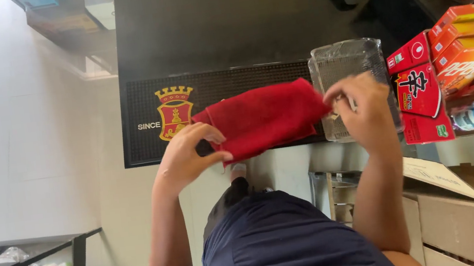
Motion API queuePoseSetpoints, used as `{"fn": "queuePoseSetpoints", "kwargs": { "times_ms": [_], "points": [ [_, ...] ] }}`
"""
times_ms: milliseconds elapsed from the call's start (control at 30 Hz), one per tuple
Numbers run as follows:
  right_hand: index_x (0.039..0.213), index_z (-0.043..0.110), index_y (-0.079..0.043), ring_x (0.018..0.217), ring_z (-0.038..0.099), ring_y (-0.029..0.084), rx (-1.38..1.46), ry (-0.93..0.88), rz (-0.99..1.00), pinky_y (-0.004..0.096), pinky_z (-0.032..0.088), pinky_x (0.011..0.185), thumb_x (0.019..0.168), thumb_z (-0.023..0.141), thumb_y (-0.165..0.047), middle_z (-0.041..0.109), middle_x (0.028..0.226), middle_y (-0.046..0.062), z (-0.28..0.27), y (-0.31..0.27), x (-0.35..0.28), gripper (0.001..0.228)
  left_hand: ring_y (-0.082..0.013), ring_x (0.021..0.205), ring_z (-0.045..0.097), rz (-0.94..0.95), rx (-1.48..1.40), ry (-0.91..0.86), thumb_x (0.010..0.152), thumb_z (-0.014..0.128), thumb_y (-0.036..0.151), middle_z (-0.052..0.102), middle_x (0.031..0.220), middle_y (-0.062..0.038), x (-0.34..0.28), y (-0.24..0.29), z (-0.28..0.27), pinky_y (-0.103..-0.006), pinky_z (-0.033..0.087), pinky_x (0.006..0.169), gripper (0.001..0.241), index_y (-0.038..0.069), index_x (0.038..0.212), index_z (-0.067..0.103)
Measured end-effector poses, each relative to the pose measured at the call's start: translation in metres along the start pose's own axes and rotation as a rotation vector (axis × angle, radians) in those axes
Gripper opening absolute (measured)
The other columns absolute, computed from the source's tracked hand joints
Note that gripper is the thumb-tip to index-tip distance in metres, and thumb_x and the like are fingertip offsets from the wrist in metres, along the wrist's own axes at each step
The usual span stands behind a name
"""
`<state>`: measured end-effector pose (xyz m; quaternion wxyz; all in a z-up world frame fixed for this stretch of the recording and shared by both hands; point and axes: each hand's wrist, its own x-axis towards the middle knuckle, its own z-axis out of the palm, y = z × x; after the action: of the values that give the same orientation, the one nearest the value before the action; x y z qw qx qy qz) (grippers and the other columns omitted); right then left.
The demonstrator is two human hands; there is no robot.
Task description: Wiping individual snack packets with a cloth and organizing them into a plastic tray.
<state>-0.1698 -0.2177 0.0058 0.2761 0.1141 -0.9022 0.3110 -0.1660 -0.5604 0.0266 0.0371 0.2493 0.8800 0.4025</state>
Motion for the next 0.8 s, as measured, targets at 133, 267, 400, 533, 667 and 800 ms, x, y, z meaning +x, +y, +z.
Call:
{"fn": "queuePoseSetpoints", "kwargs": {
  "times_ms": [133,267,400,533,667,800],
  "points": [
    [0.094,0.070,-0.007,0.083,0.060,0.020,0.271,-0.288,0.191,0.032,0.047,0.071,0.089,0.059,0.004,0.070,0.085,0.004,0.001,-0.018,-0.003,0.017,-0.0253,0.092,0.068,-0.231,0.044,0.188,0.085,0.082,0.025,0.070,0.094,-0.007,0.013,-0.011,0.011,-0.0393,0.053,0.081,0.025,0.006,0.094,0.067],
    [0.102,0.068,-0.005,0.089,0.062,0.023,0.273,-0.219,0.052,0.035,0.050,0.080,0.097,0.058,-0.001,0.067,0.091,0.008,0.015,-0.047,0.002,0.012,-0.0335,0.102,0.064,0.029,0.209,0.253,0.089,0.077,0.022,0.067,0.100,-0.011,0.051,-0.006,0.030,-0.0444,0.052,0.088,0.019,0.008,0.099,0.068],
    [0.104,0.068,-0.006,0.081,0.068,0.020,0.415,-0.385,0.291,0.034,0.054,0.074,0.099,0.056,-0.009,0.068,0.090,0.008,0.029,-0.069,-0.017,0.013,-0.0371,0.103,0.063,0.172,0.202,0.165,0.089,0.076,0.022,0.066,0.104,-0.015,0.084,-0.018,0.064,-0.0471,0.050,0.088,0.034,0.005,0.115,0.063],
    [0.110,0.066,-0.006,0.092,0.068,0.026,0.289,-0.623,0.361,0.038,0.053,0.084,0.096,0.067,-0.022,0.068,0.096,0.012,0.039,-0.078,-0.040,0.021,-0.0332,0.099,0.066,0.035,0.179,-0.028,0.085,0.076,0.018,0.070,0.103,-0.012,0.090,-0.015,0.071,-0.0449,0.051,0.085,0.032,0.008,0.114,0.064],
    [0.129,0.054,0.003,0.108,0.058,0.041,0.068,-0.065,0.030,0.046,0.048,0.093,0.080,0.079,-0.030,0.060,0.115,0.027,0.035,-0.100,-0.035,0.064,-0.0163,0.081,0.065,-0.195,-0.383,-0.066,0.087,0.076,0.013,0.070,0.093,-0.008,0.086,0.032,0.043,-0.0289,0.055,0.075,0.040,0.009,0.124,0.062],
    [0.141,0.044,0.005,0.113,0.055,0.048,0.107,-0.067,0.079,0.049,0.047,0.096,0.073,0.083,-0.034,0.054,0.124,0.034,0.046,-0.081,-0.044,0.088,-0.0072,0.087,0.062,-0.120,-0.645,0.022,0.093,0.078,0.007,0.063,0.099,-0.006,0.083,0.016,0.049,-0.0230,0.054,0.078,0.036,0.007,0.124,0.060]
  ]
}}
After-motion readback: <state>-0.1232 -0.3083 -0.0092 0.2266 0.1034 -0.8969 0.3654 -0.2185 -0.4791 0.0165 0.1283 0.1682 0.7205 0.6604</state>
